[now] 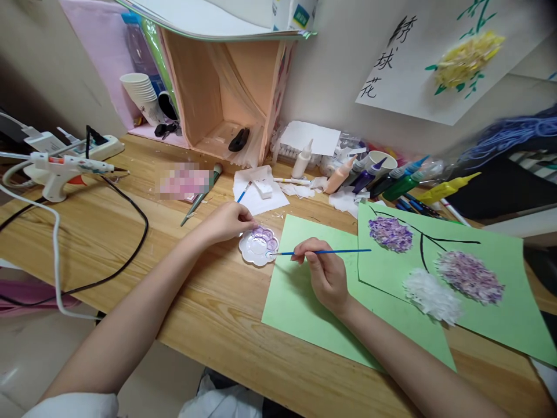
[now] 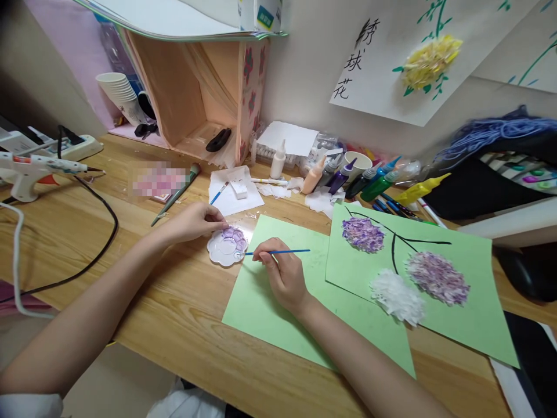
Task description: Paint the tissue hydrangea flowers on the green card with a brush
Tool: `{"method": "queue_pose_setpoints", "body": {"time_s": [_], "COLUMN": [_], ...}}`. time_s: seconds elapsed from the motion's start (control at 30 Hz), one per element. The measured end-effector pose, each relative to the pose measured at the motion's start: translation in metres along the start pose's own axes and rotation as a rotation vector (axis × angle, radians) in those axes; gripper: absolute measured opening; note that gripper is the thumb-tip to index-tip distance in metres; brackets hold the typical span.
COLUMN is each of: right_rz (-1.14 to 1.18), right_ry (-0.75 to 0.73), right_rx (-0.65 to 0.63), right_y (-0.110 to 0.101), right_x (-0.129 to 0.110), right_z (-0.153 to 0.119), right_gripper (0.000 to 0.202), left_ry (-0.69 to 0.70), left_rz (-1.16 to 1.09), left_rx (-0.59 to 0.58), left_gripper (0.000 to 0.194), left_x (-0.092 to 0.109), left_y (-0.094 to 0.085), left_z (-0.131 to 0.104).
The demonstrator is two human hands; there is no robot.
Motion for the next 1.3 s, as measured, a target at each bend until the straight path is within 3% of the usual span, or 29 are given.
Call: {"method": "queue_pose_setpoints", "body": {"time_s": [0.53,0.7,0.87,1.03,1.2,1.3], "right_rz": [-0.021,-0.042,-0.023,-0.043,-0.022,-0.033], "right_ry": [0.049,0.045,0.026,0.043,0.011,0.014], "right_rx": [-0.049,-0.013,-0.075,0.018,-0.078,-0.031], "right_y": [0.0015,0.0003,0.0015,-0.0020,0.0028,0.0009], "right_x": [0.0016,0.0014,-0.0002,0.0001,-0.0024,-0.0035], "right_z": [-0.0002,0.0008,0.0000,0.0003,0.0023,0.0026], "right_gripper": [0.021,0.021,0.022,0.024,0.023,0.025], "left_ry": [0.037,0.045,0.064,0.071,0.069,0.067], "left_rz": [-0.005,-0.002,-0.003,-0.004,0.000,0.005], "left_rx": [0.014,0.021,0.017,0.015,0.017,0.018], "left_gripper": [0.026,0.026,0.025,0.026,0.027,0.028], "left_x": [0.0058,0.0067,0.0060,0.0069,0.0081,0.0082], "left_y": [0.0056,0.0074,0.0085,0.0078,0.0083,0.0082], "left_z": [-0.0009,-0.0002,-0.0003,-0.0008,-0.0018,-0.0020]}}
Point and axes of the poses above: each hand's wrist, its own z-axis towards the middle knuckle, its own y-axis out of the palm, x = y × z, the point moved 4 cm from there along z, towards the middle knuckle, and after that the axes turned 13 degrees about z, right-handed, at the moved point
